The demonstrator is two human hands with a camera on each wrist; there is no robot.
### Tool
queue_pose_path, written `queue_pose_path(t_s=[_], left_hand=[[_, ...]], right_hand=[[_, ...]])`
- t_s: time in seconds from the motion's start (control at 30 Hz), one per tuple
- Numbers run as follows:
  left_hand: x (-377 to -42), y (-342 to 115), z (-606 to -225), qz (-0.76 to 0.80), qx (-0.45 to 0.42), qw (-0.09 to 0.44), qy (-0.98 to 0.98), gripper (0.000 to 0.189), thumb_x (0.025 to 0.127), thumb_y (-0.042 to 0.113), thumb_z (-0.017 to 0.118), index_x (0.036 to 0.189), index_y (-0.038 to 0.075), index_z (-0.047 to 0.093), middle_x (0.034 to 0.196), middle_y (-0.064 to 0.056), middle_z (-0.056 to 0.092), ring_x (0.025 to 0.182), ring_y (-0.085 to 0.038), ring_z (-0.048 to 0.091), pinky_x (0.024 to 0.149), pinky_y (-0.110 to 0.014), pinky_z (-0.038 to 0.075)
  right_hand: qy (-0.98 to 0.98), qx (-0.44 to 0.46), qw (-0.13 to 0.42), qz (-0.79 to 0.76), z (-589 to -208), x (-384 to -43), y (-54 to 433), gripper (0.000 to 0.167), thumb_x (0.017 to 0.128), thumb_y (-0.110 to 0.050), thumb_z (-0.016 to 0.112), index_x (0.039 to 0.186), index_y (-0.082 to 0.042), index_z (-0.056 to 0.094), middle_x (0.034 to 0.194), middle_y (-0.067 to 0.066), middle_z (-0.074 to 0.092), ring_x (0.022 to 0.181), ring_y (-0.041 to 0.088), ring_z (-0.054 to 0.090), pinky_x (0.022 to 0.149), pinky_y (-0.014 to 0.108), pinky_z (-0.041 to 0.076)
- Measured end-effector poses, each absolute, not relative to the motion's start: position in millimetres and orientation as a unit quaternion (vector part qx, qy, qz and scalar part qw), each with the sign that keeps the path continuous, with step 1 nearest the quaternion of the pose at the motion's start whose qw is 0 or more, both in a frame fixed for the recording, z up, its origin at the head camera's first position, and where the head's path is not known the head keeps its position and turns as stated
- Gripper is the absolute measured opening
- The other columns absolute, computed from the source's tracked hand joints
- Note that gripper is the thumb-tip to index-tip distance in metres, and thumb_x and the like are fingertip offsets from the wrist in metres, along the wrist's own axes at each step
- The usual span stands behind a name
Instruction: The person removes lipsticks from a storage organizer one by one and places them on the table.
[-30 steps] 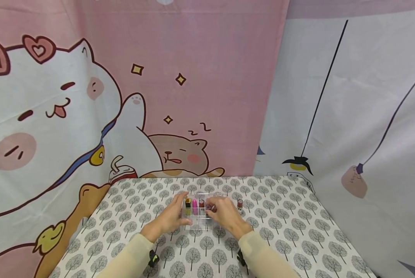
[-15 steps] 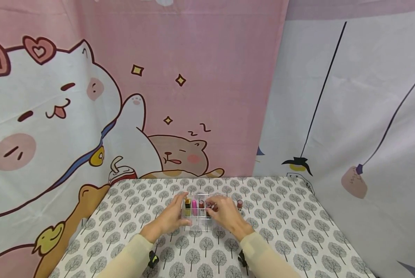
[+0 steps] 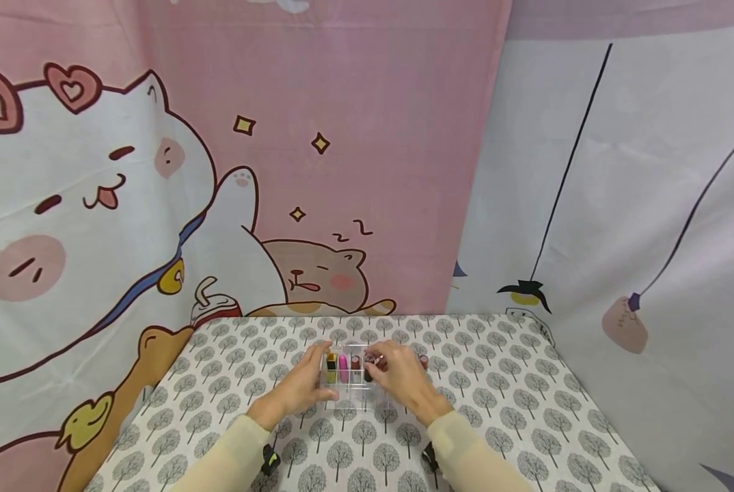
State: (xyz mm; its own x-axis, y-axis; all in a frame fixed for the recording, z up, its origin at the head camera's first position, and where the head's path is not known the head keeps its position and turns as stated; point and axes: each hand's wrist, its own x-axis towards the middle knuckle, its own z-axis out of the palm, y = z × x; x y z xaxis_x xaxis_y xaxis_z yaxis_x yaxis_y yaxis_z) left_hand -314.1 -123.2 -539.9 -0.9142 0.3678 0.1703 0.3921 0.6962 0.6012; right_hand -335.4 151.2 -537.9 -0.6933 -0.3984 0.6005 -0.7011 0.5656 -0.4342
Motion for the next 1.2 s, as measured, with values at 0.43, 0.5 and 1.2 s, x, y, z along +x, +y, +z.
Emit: queue_pose_path(t_s=[0.43, 0.5, 1.2], left_hand=[[-315.0, -122.9, -540.6, -0.322, -0.209, 0.022, -0.923, 0.116, 0.092, 0.022, 0.1, 0.18, 0.0, 0.027, 0.182, -0.035, 0.035, 0.147, -0.055, 0.065, 0.133, -0.067, 0.05], [-314.8, -122.9, -540.3, -0.322, -0.209, 0.021, -0.923, 0.116, 0.093, 0.022, 0.1, 0.18, 0.0, 0.027, 0.183, -0.035, 0.034, 0.149, -0.055, 0.063, 0.134, -0.067, 0.049], [-313.6, -123.5, -539.7, -0.328, -0.21, 0.02, -0.921, 0.115, 0.094, 0.021, 0.099, 0.18, -0.001, 0.026, 0.183, -0.034, 0.036, 0.153, -0.056, 0.06, 0.134, -0.067, 0.049]], right_hand=[[-0.86, 0.308, 0.214, 0.345, -526.5, -333.8, 158.3, 0.031, 0.098, -0.006, 0.093, 0.128, -0.001, 0.083, 0.114, 0.016, 0.088, 0.085, 0.019, 0.086, 0.077, 0.013, 0.067], [-0.861, 0.306, 0.22, 0.34, -525.5, -333.9, 159.8, 0.031, 0.098, -0.006, 0.093, 0.128, -0.003, 0.083, 0.113, 0.015, 0.088, 0.085, 0.019, 0.086, 0.077, 0.015, 0.068], [-0.843, 0.325, 0.286, 0.319, -520.4, -337.2, 183.0, 0.032, 0.096, -0.002, 0.094, 0.125, -0.001, 0.084, 0.11, 0.016, 0.088, 0.079, 0.017, 0.084, 0.072, 0.021, 0.071]])
